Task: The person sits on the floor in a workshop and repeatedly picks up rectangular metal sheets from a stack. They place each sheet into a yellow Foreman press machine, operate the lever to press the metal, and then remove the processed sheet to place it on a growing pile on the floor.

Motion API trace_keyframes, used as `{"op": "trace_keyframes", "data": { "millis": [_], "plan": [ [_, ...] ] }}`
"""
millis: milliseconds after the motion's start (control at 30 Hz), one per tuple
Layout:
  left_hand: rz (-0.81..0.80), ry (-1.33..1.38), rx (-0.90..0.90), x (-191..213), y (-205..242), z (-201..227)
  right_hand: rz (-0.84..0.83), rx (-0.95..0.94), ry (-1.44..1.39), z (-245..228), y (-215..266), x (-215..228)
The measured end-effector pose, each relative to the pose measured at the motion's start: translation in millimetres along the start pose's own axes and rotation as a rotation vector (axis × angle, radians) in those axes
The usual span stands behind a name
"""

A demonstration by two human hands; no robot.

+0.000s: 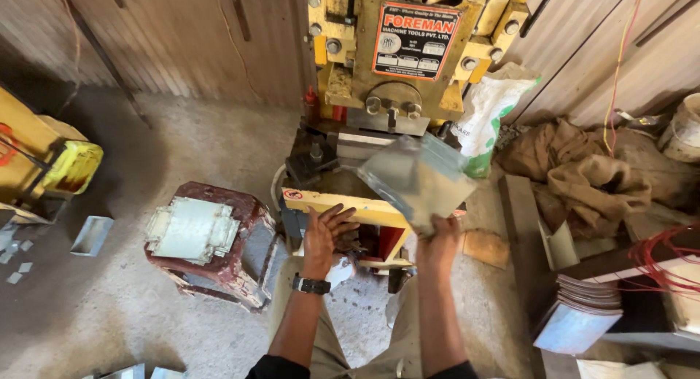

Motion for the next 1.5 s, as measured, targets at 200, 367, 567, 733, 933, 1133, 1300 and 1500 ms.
{"op": "trace_keyframes", "data": {
  "millis": [200, 367, 567, 733, 933, 1133, 1300, 1500],
  "plan": [
    [0.058, 0.056, 0.082, 1, 2, -22, -0.099, -0.336, 0.124, 55, 37, -33],
    [0.077, -0.013, 0.113, 3, 15, -20, -0.272, -0.370, 0.135, 89, 44, -74],
    [0.102, -0.070, 0.147, 12, 23, -21, -0.277, -0.278, 0.185, 101, 12, -75],
    [0.083, -0.025, 0.142, 19, 16, -35, -0.284, -0.290, 0.200, 105, 6, -69],
    [0.075, -0.085, 0.185, 13, 18, -43, -0.142, -0.431, 0.280, 107, 12, -58],
    [0.100, -0.103, 0.174, 16, 21, -39, -0.216, -0.467, 0.308, 101, 22, -72],
    [0.104, -0.097, 0.191, 14, 22, -38, -0.224, -0.473, 0.264, 103, 22, -70],
    [0.122, -0.124, 0.206, 12, 29, -31, -0.207, -0.480, 0.277, 101, 22, -70]
  ]
}}
Point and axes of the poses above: each hand's wrist, its own y-axis away from the middle knuckle, its own x-axis out of the back of the hand, z = x × y, the point moved 9 cm from there along -y, towards the middle knuckle, and after that the axes turned 14 degrees about -y, right-handed, at the moved point
